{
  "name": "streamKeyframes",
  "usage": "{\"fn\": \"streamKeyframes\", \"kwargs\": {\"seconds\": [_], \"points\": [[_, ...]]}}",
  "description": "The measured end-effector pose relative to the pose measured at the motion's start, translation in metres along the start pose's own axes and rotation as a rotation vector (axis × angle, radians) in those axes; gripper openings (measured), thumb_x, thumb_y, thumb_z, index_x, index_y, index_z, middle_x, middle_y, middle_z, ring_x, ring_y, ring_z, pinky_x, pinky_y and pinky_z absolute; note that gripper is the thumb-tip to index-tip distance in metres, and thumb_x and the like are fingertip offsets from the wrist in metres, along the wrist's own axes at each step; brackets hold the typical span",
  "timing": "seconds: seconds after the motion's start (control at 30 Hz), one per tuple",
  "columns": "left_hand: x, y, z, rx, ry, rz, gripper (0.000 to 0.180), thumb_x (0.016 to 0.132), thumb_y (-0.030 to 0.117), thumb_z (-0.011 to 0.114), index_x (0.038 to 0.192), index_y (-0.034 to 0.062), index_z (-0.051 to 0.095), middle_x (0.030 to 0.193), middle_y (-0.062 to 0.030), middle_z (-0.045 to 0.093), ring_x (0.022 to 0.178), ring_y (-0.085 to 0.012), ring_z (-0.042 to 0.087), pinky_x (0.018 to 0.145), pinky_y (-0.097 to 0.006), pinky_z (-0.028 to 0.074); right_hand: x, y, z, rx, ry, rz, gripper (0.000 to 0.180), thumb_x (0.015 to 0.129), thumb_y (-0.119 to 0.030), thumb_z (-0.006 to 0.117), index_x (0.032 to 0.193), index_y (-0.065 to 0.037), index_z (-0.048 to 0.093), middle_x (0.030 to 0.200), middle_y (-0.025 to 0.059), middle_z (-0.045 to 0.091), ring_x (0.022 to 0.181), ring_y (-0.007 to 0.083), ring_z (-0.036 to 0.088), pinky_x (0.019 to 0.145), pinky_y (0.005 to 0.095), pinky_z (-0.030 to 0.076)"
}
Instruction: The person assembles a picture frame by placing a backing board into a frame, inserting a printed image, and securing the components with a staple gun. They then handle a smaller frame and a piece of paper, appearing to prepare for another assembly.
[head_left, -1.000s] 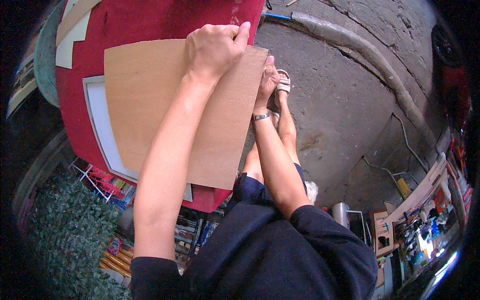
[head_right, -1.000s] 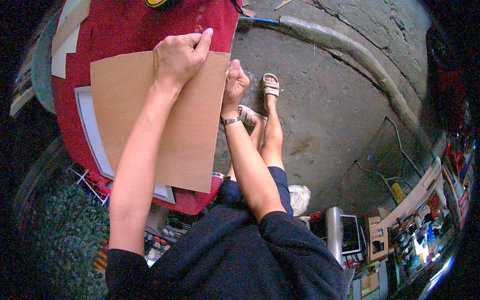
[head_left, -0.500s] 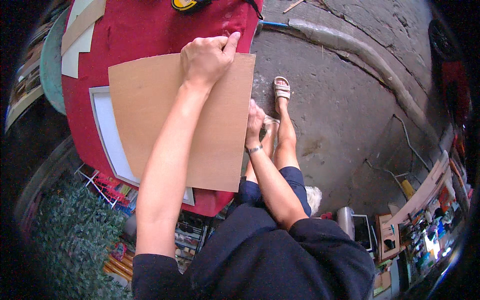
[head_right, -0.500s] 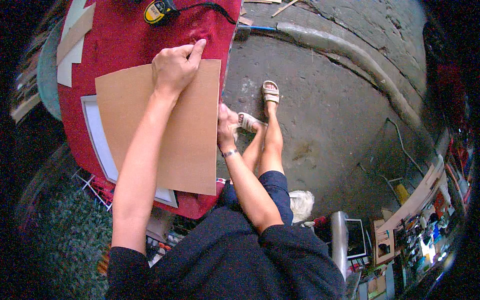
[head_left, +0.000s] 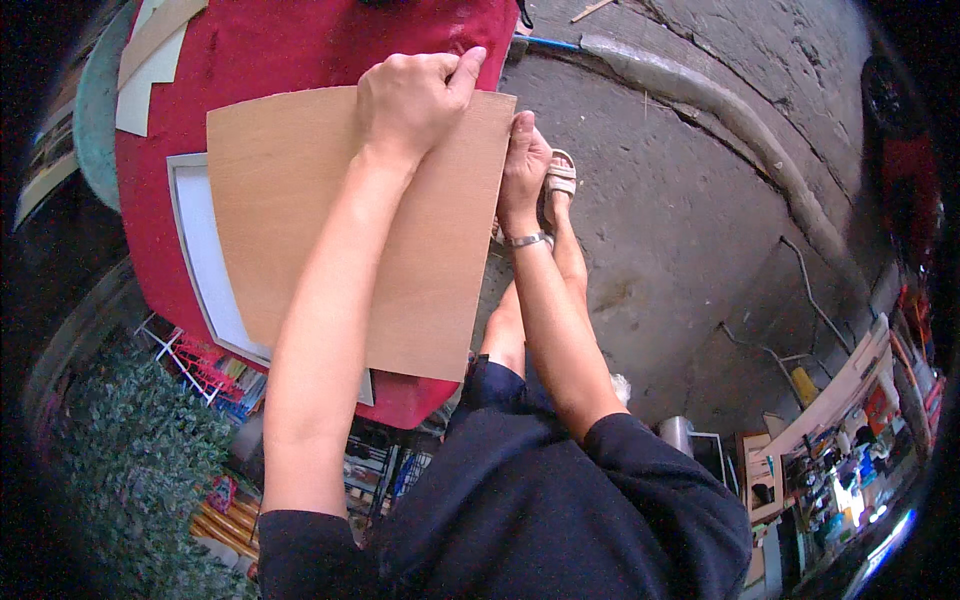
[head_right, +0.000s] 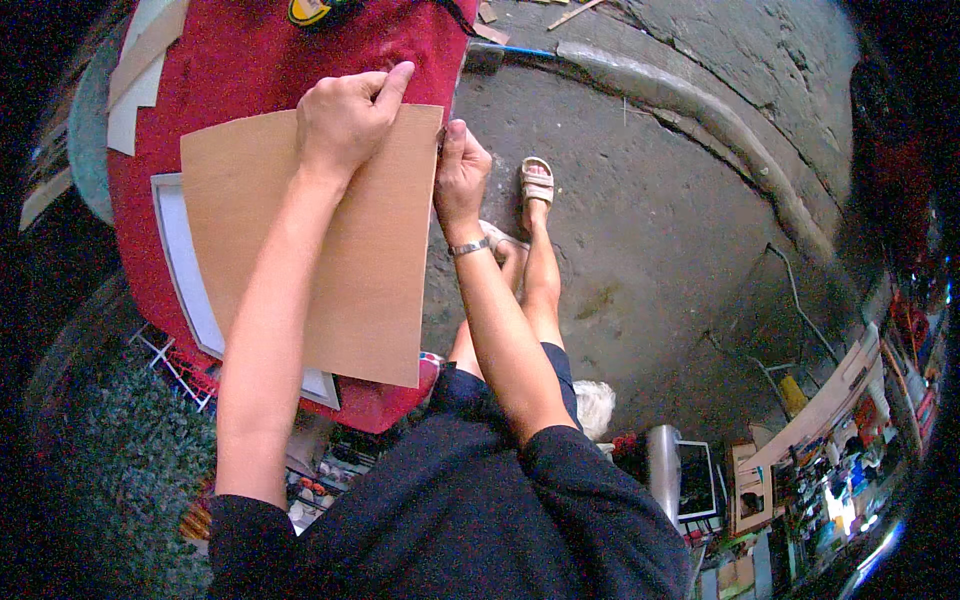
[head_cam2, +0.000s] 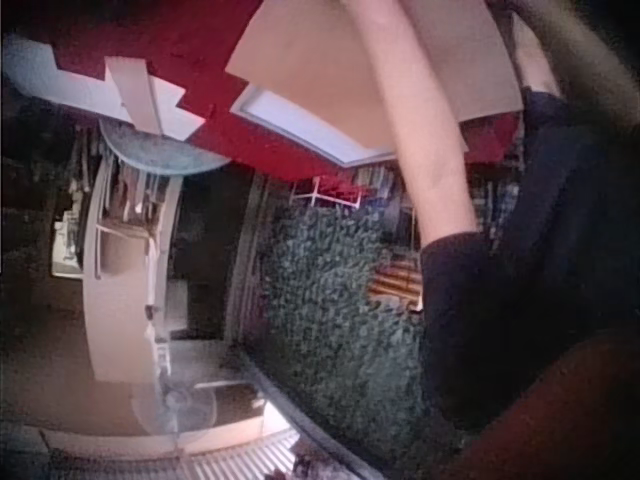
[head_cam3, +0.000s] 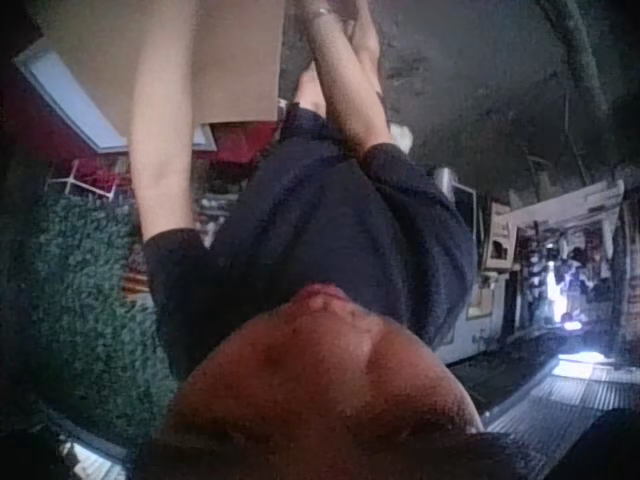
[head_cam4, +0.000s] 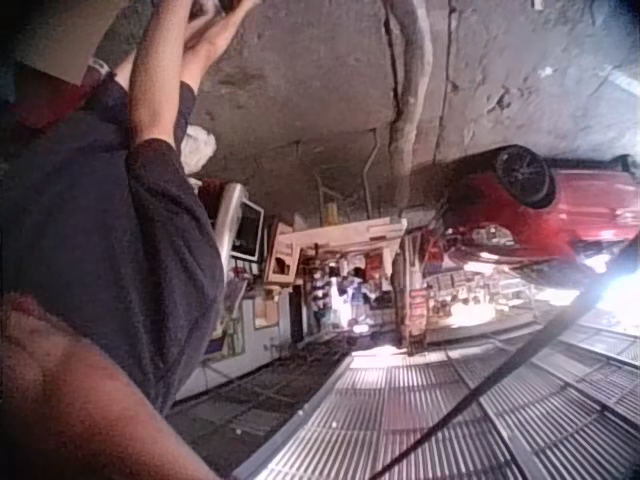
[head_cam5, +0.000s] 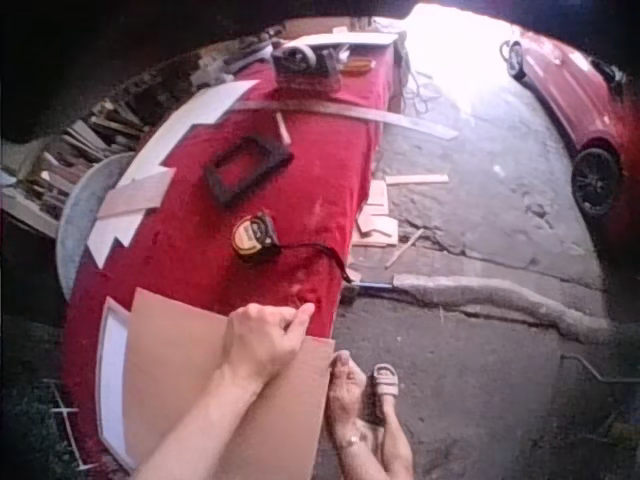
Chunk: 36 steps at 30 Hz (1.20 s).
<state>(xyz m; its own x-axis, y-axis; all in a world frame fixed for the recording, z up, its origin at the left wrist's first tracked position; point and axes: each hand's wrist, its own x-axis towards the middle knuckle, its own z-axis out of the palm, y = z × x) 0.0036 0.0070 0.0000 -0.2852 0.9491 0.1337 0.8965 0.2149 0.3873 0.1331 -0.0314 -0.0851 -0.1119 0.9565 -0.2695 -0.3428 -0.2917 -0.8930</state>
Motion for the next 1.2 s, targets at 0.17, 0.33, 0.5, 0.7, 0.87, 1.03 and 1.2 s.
{"fn": "streamKeyframes", "kwargs": {"seconds": [0.17,0.33,0.5,0.7,0.87,1.03,1.2], "points": [[-0.001,0.000,0.004,0.004,0.013,-0.004,0.049,0.091,0.046,0.058,0.060,0.0090,0.067,0.055,-0.0158,0.059,0.051,-0.0334,0.063,0.048,-0.043,0.049,-0.007,0.016,0.004,0.092,0.043,-0.027,0.049,0.105,-0.036,0.043,0.069,-0.003,0.056,0.064,-0.0049,0.052,0.060,0.0037,0.042,0.052,0.0241,0.033],[-0.002,0.001,0.003,0.040,0.018,-0.006,0.050,0.091,0.047,0.058,0.059,0.0098,0.068,0.054,-0.0155,0.059,0.050,-0.0328,0.062,0.047,-0.043,0.049,-0.024,0.019,-0.008,-0.010,0.007,-0.030,0.049,0.105,-0.033,0.043,0.068,-0.002,0.054,0.063,-0.0035,0.052,0.059,0.0050,0.042,0.053,0.0256,0.034],[-0.002,0.001,0.000,0.022,0.012,0.002,0.049,0.091,0.046,0.059,0.059,0.0105,0.068,0.054,-0.0150,0.059,0.049,-0.0327,0.062,0.046,-0.043,0.049,-0.061,0.015,-0.017,-0.015,-0.020,0.040,0.048,0.105,-0.030,0.042,0.067,-0.001,0.052,0.062,-0.0029,0.050,0.058,0.0061,0.040,0.053,0.0266,0.034],[-0.001,0.002,0.001,0.013,0.035,0.016,0.049,0.091,0.046,0.059,0.058,0.0108,0.067,0.052,-0.0141,0.059,0.049,-0.0316,0.062,0.047,-0.043,0.049,0.000,0.013,0.005,0.104,0.047,-0.008,0.047,0.105,-0.030,0.043,0.067,-0.004,0.052,0.062,-0.0041,0.049,0.058,0.0051,0.040,0.053,0.0254,0.033],[0.001,0.000,0.003,0.046,0.053,0.018,0.049,0.091,0.046,0.059,0.057,0.0109,0.067,0.053,-0.0137,0.059,0.049,-0.0307,0.062,0.047,-0.042,0.049,-0.018,0.018,-0.002,0.082,0.005,-0.087,0.047,0.105,-0.029,0.043,0.066,-0.004,0.053,0.062,-0.0037,0.050,0.059,0.0049,0.041,0.052,0.0259,0.033],[0.003,0.004,-0.003,0.058,0.026,0.021,0.051,0.091,0.047,0.058,0.056,0.0113,0.066,0.053,-0.0132,0.059,0.050,-0.0307,0.063,0.047,-0.042,0.049,-0.072,0.055,-0.046,-0.366,0.075,-0.144,0.049,0.104,-0.040,0.039,0.072,-0.006,0.055,0.063,-0.0021,0.049,0.059,0.0086,0.044,0.053,0.0282,0.037],[-0.015,-0.008,-0.007,-0.025,0.056,-0.042,0.047,0.091,0.041,0.059,0.056,0.0096,0.064,0.058,-0.0157,0.062,0.054,-0.0316,0.065,0.051,-0.043,0.051,-0.028,-0.007,-0.147,0.430,0.141,0.910,0.040,0.101,-0.040,0.035,0.086,-0.006,0.052,0.075,0.0038,0.053,0.066,0.0195,0.050,0.061,0.0327,0.043]]}}
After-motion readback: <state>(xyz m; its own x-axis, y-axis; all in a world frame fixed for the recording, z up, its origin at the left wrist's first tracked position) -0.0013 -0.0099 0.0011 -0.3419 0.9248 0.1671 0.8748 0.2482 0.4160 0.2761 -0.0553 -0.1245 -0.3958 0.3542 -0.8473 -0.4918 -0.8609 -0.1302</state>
